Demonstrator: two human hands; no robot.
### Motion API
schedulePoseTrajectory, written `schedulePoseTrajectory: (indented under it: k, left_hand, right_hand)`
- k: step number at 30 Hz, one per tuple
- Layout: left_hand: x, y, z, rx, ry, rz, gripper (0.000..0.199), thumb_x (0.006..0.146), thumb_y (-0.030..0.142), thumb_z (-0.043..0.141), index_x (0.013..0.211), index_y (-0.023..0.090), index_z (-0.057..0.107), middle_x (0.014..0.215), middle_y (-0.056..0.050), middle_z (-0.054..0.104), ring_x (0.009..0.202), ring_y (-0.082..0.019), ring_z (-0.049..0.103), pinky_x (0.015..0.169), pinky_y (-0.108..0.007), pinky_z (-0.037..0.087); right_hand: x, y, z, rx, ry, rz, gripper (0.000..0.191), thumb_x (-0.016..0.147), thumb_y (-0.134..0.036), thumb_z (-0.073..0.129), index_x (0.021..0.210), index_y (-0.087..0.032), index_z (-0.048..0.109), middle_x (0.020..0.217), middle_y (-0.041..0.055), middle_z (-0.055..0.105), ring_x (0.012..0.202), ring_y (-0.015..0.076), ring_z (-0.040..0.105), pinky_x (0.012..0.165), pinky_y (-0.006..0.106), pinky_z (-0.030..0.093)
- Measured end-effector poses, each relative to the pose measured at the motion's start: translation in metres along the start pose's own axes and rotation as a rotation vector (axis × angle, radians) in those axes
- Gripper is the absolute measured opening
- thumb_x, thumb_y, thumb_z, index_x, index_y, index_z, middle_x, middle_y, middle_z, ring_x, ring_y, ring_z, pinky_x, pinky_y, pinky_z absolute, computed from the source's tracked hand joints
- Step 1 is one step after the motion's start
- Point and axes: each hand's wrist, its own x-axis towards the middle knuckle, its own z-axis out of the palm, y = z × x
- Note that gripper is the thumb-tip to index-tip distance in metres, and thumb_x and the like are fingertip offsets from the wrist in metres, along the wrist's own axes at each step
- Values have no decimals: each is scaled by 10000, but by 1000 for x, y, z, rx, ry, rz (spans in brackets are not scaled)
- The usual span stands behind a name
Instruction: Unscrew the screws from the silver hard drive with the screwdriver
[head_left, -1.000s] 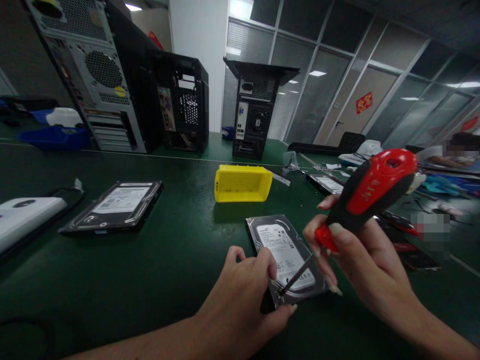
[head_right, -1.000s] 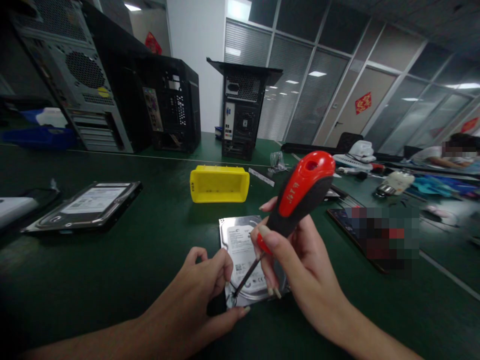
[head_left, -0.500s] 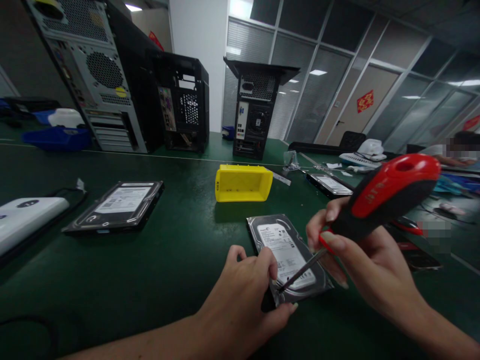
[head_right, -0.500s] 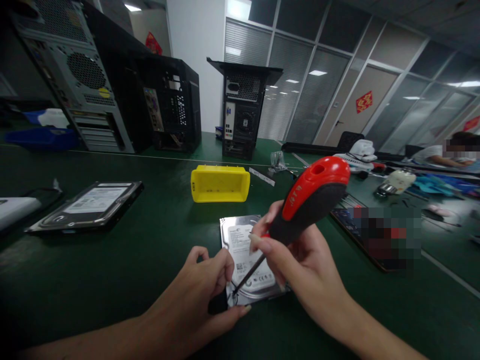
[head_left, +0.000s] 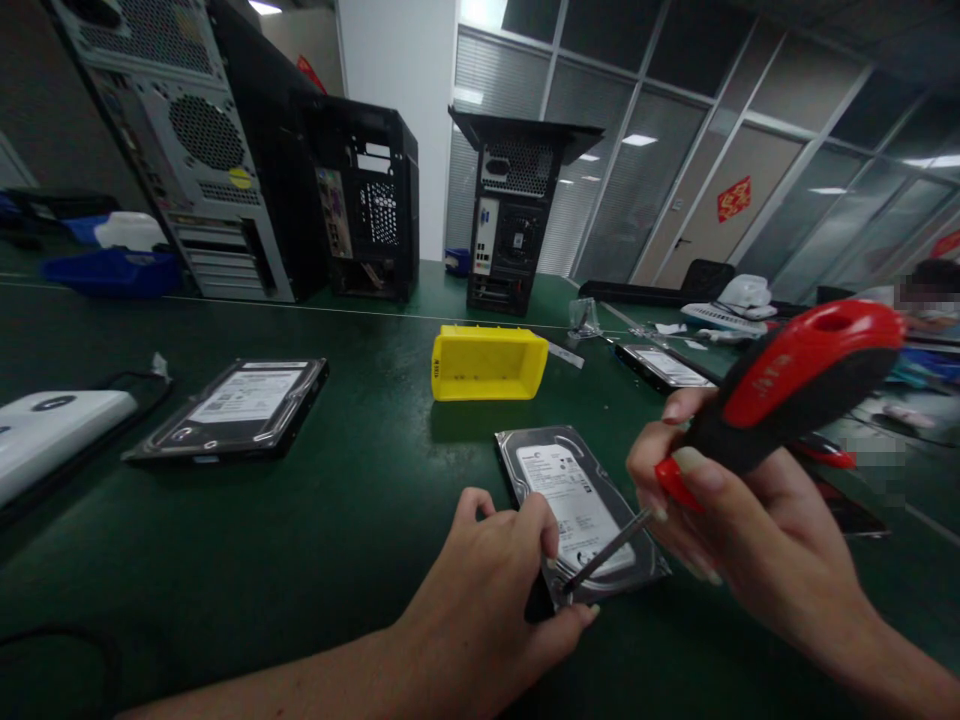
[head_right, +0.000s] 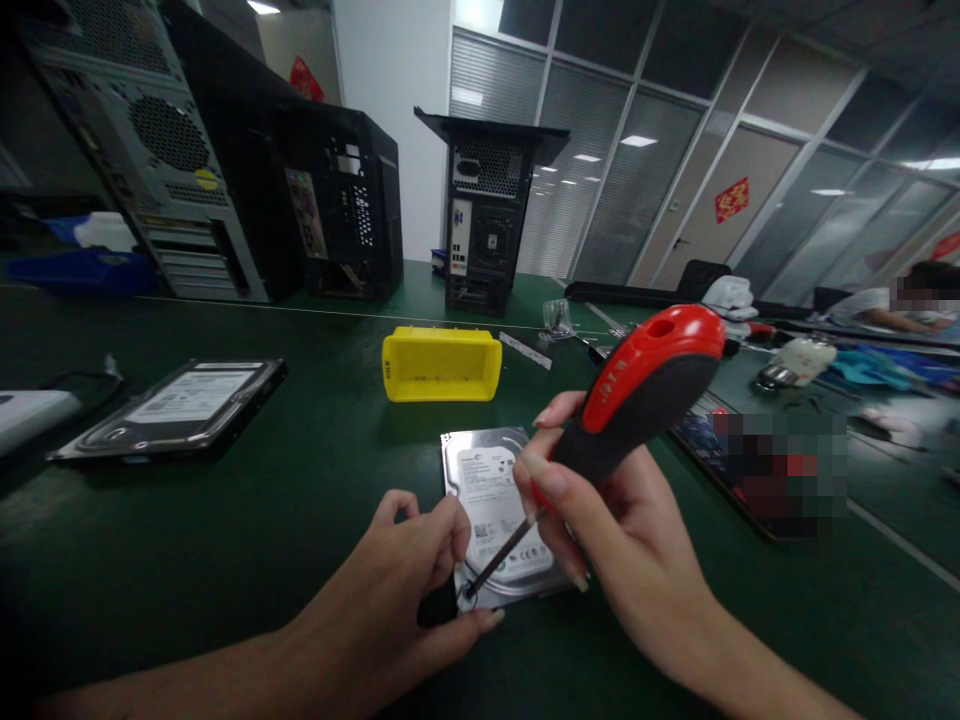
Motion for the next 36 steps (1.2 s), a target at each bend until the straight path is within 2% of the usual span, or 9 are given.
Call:
schedulePoseTrajectory:
  k: [11,17,28,31,36]
  left_hand:
    - [1,1,-1,4,1,-8,256,726,277,664,807,194,435,681,37,518,681,-181,434,770,-383,291]
    - [1,3,-4,-1,-40,-30,257,730,261,664,800,192,427,668,41,510,691,-183,436,776,-384,287]
    - [0,-1,0,-4,3,1,268,724,280,671,807,197,431,685,39,515,670,-176,427,787,-387,285]
    - [1,0,-1,3,-10,-11,264,725,279,672,809,196,436,667,41,521,665,-178,433,785,-391,286]
    - [1,-1,-1,6,-12,-5,260,728,286,672,835,192,454,657,43,523,665,-177,446,779,-387,281]
  right_hand:
    - [-2,1,-1,-42,-10,6,246,862,-365,482,1071,-266,399,692,-30,472,401,37,352,342,164,298]
    - [0,-1,1,-51,-7,-9,223,861,-363,488,1042,-270,397,682,-37,472,392,36,350,334,158,293]
    - [0,0,-1,-53,-34,-25,199,875,-327,468,1057,-286,399,688,-38,440,407,31,331,349,154,286]
    - [-1,0,-4,-66,-71,-31,214,897,-335,409,1109,-308,398,714,-21,447,464,54,379,392,168,344]
    - [-6,-1,-11,-89,-120,5,384,922,-409,276,1280,-292,354,838,37,506,625,113,471,517,218,464]
